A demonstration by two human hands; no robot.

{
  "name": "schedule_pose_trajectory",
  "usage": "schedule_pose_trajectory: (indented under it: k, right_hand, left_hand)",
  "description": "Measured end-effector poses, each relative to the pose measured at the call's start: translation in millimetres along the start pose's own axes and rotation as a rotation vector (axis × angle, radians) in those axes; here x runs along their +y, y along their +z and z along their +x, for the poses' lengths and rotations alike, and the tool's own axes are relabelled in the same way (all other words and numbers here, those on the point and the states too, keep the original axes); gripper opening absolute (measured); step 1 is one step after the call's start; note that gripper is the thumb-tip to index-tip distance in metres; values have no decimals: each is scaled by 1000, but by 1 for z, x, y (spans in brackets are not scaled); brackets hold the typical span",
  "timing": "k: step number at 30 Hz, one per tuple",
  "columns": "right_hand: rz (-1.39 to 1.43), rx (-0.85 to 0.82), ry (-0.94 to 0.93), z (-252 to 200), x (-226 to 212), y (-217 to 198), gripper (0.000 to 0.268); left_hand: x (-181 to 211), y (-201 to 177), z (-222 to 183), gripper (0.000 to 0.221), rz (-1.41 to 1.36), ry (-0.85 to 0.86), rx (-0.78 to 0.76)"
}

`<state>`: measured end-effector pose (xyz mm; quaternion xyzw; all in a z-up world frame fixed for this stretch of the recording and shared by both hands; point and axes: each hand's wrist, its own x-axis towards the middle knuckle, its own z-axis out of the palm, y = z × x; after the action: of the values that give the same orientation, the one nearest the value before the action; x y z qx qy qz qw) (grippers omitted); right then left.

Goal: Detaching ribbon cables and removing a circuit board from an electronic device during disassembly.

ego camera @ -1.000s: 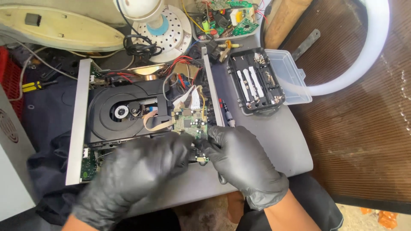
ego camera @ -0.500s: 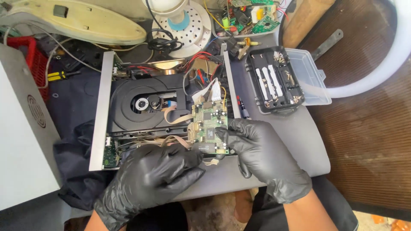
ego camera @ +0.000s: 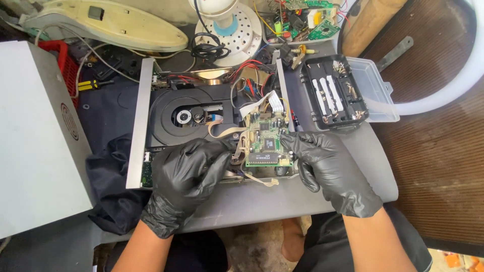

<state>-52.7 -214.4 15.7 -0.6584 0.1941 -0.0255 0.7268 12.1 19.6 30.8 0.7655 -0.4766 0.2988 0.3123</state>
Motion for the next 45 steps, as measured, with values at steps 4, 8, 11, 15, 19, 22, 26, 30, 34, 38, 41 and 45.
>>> schedule_pose_trajectory:
  k: [4,8,11,15,19,22,26,30,34,38,41,45]
  right_hand:
    - [96,25,6,11,19,-11,24]
    - [126,31,1,7,8,-8,23]
    - [115,47,-28,5,4,-4,23]
    - [67,-9,-5,6,-6,-7,21]
    - [21,-53,122,-3,-15,-12,19]
    - [7,-39,157,-5,-15,-19,21]
    - [-146,-145,44,-3,-12,-28,23]
    - [-116,-192,11,-7,-26,-13,29]
    - [-50,-256,-63,9,-2,-22,33]
    - [-57,-506,-73,18,-4,-32,51]
    - [-74,-403,-49,16,-2,-30,44]
    - [-101,-244,-29,13,11,-25,34]
  left_hand:
    - [9,0,11,19,-17,-73,78]
    - [17,0,19,21,-51,-153,140]
    - [22,-2,25,23,-65,-200,189]
    - [0,-6,8,45,64,-38,80]
    - [-7,0,-10,34,7,-203,-34]
    - [-19,4,-10,34,-33,-240,-38]
    - [-31,16,-17,33,-97,-210,-49]
    - [-20,11,-8,36,-127,-229,-78]
    - [-14,9,1,42,-153,-247,-137]
    - [-15,15,-6,46,-95,-281,-244]
    - [-14,14,-9,49,-59,-309,-330]
    - [-15,13,-13,49,-3,-276,-302]
